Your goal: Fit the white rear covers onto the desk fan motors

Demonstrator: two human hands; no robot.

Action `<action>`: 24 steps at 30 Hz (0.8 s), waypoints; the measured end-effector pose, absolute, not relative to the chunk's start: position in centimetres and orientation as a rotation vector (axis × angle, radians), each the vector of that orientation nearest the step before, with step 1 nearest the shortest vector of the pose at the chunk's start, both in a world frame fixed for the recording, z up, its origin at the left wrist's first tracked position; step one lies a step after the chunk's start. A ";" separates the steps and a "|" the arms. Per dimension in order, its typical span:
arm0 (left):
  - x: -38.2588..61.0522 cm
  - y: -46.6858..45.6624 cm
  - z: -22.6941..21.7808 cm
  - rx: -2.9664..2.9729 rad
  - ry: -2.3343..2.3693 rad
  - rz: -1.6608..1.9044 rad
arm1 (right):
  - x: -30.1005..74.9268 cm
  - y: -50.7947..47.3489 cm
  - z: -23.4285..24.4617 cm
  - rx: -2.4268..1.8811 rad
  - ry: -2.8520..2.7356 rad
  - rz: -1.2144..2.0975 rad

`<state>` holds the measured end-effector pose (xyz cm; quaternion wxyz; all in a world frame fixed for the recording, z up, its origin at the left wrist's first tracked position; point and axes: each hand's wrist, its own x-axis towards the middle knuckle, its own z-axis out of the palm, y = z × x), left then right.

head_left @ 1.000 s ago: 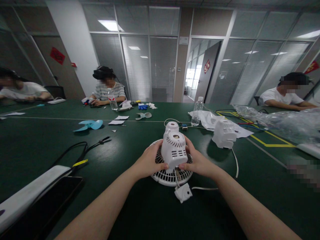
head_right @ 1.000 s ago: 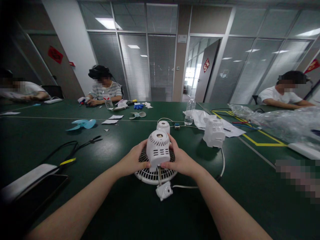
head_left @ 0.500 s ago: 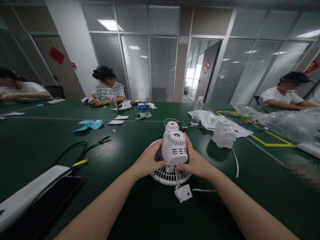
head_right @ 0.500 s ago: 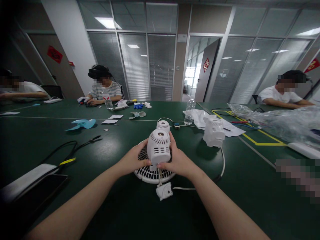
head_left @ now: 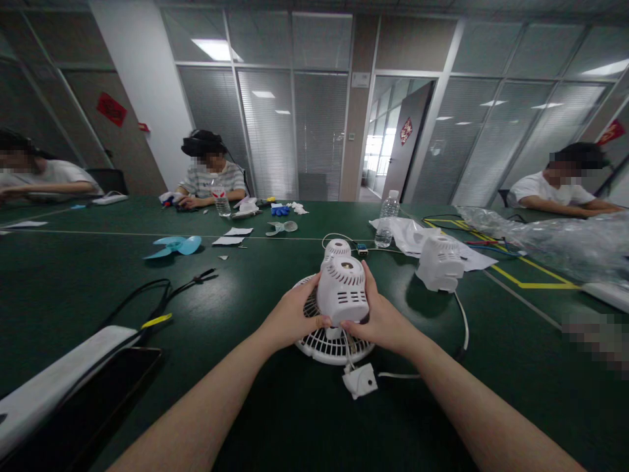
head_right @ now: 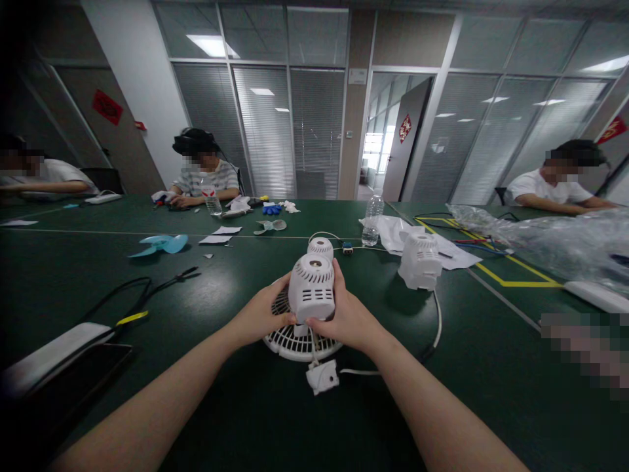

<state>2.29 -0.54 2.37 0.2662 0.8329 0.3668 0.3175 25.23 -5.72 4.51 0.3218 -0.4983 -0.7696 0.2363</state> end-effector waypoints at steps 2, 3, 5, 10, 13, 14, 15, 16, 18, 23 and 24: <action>2.3 -0.4 2.2 2.264 0.983 0.857 | 25.2 -5.7 4.4 -1.311 -2.021 0.609; 2.3 -0.4 2.2 2.272 0.979 0.854 | 25.2 -5.7 4.4 -1.311 -2.020 0.608; 2.3 -0.4 2.3 2.284 0.979 0.851 | 25.2 -5.6 4.3 -1.308 -2.013 0.613; 2.2 -0.6 2.5 2.285 0.992 0.823 | 25.2 -5.6 4.3 -1.269 -1.994 0.644; 2.0 -0.5 2.5 2.285 0.982 0.800 | 25.2 -5.8 4.8 -1.218 -2.019 0.681; 1.9 -0.4 2.5 2.284 0.981 0.789 | 25.2 -5.9 4.9 -1.204 -2.029 0.686; 1.8 -0.4 2.5 2.283 0.984 0.778 | 25.3 -6.0 5.1 -1.193 -2.036 0.688; 1.7 -0.4 2.5 2.283 0.985 0.765 | 25.3 -6.0 5.2 -1.191 -2.035 0.689; 1.6 -0.4 2.5 2.285 0.985 0.752 | 25.3 -6.2 5.3 -1.203 -2.030 0.707; 1.6 -0.8 3.0 2.260 0.972 0.744 | 25.5 -6.4 5.3 -1.242 -2.024 0.747; 1.6 -0.9 3.1 2.259 0.966 0.744 | 25.6 -6.5 5.3 -1.240 -2.019 0.747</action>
